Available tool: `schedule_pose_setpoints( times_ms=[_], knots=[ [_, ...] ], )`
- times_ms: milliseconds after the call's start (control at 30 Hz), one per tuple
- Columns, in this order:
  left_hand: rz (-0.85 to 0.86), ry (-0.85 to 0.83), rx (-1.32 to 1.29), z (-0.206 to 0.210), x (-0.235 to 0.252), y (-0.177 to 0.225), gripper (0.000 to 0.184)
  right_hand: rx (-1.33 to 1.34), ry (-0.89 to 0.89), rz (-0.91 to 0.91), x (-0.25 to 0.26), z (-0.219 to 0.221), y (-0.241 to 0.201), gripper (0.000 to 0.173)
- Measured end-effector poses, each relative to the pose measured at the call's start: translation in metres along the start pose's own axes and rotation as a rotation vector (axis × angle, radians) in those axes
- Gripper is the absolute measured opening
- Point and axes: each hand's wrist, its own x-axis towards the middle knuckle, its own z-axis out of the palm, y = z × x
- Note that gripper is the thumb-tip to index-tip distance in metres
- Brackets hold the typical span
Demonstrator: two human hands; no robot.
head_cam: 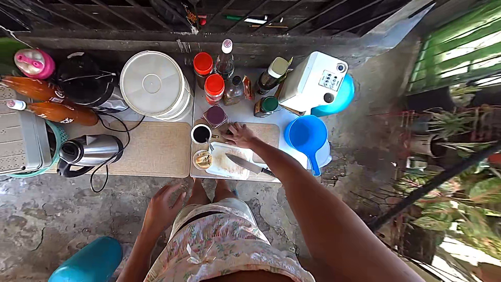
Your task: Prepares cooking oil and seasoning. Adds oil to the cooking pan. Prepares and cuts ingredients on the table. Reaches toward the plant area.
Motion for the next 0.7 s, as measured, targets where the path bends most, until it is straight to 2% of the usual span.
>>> schedule_pose_setpoints(
  times_ms=[133, 267, 367, 433, 500, 600, 667, 700],
  knots=[
    [-0.065, 0.032, 0.002, 0.011, -0.022, -0.003, 0.043, -0.015, 0.021, -0.077, 0.000, 0.007, 0.003, 0.033],
    [-0.100, 0.043, 0.011, 0.016, -0.032, -0.002, 0.043, -0.018, 0.122, -0.104, -0.001, 0.027, 0.013, 0.030],
    [-0.107, 0.036, 0.037, 0.016, -0.031, 0.000, 0.044, -0.025, 0.250, -0.029, -0.001, 0.038, 0.016, 0.024],
    [-0.093, 0.027, 0.057, 0.013, -0.027, 0.002, 0.044, 0.064, 0.238, 0.137, -0.001, 0.025, 0.009, 0.024],
    [-0.070, 0.014, 0.066, 0.012, -0.023, 0.003, 0.044, 0.274, 0.309, 0.362, 0.002, 0.015, 0.003, 0.031],
    [-0.036, -0.025, 0.076, 0.008, -0.016, 0.003, 0.043, 0.852, 0.539, 0.711, 0.006, -0.001, -0.002, 0.036],
    [-0.002, -0.057, 0.070, 0.005, -0.009, 0.003, 0.043, 1.326, 0.641, 0.826, -0.003, -0.009, 0.000, 0.035],
    [0.020, -0.071, 0.065, 0.005, -0.004, 0.002, 0.042, 1.615, 0.677, 0.818, -0.012, -0.013, -0.001, 0.031]
  ],
)
